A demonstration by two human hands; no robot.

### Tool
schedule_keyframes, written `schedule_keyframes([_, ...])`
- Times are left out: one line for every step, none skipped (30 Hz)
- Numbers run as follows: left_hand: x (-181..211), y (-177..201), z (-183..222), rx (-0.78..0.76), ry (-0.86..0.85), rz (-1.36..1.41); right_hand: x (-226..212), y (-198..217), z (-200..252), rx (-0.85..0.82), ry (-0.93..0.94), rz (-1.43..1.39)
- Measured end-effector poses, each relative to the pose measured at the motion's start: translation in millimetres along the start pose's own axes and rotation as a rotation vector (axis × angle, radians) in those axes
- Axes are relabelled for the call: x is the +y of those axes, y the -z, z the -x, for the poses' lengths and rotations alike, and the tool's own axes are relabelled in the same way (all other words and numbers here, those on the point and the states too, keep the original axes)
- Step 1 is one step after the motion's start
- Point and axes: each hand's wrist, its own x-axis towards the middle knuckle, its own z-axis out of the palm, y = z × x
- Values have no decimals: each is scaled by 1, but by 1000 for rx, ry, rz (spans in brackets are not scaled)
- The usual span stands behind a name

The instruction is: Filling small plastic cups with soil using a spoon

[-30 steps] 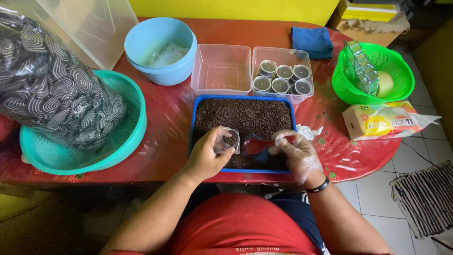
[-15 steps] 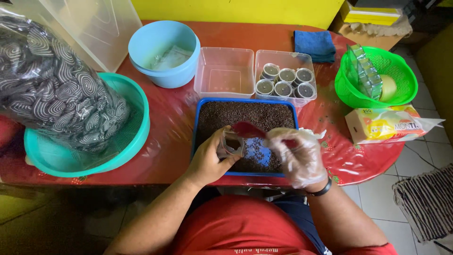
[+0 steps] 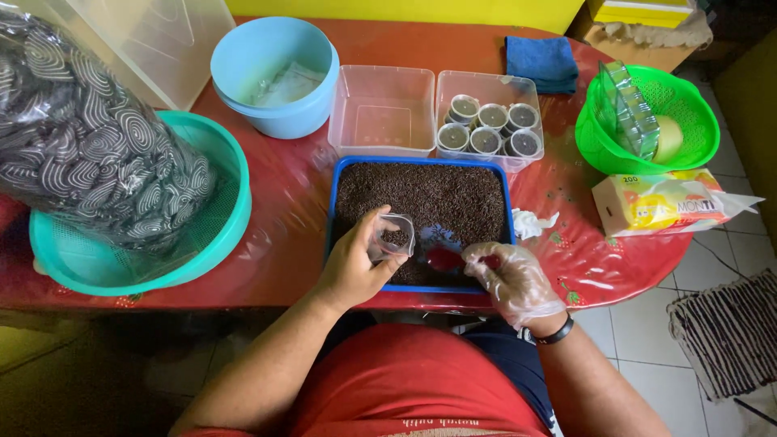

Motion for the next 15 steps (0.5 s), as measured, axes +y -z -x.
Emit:
schedule_keyframes([-1, 0, 0, 1, -1, -1, 2, -1, -1, -1, 2, 0])
schedule_keyframes([-1, 0, -1, -8, 7, 18, 4, -1, -1, -30, -14, -22])
schedule_keyframes([-2, 0, 1, -18, 18, 38, 7, -3, 0, -59, -33, -45])
schedule_keyframes([-3, 0, 0, -19, 21, 37, 6, -5, -2, -60, -35, -47])
schedule_keyframes([-3, 1, 1, -19, 17, 23, 6, -7, -2, -56, -69, -64])
schedule_keyframes([-3, 1, 1, -20, 13, 9, 5, -9, -2, -52, -103, -80])
schedule_keyframes([-3, 1, 1, -21, 12, 8, 10, -9, -4, -51, -102, -81])
schedule_keyframes([-4, 1, 2, -16, 19, 9, 15, -10, -6, -42, -148, -112])
schedule_keyframes([-4, 0, 2, -11, 25, 12, 19, -9, -8, -34, -193, -140])
schedule_keyframes([-4, 0, 1, -11, 24, 13, 21, -7, -8, -33, -192, -139])
schedule_keyframes([-4, 0, 1, -5, 17, 7, 23, -6, -9, 32, -224, -213])
schedule_keyframes([-5, 0, 2, 1, 10, 2, 24, -5, -10, 97, -255, -288])
schedule_keyframes([-4, 0, 2, 2, 6, 2, 23, -4, -9, 98, -252, -286])
schedule_keyframes([-3, 0, 2, 4, -3, -14, 22, -3, -7, 160, -266, -339])
schedule_keyframes([-3, 1, 1, 8, -18, -32, 21, -2, -9, 221, -274, -392])
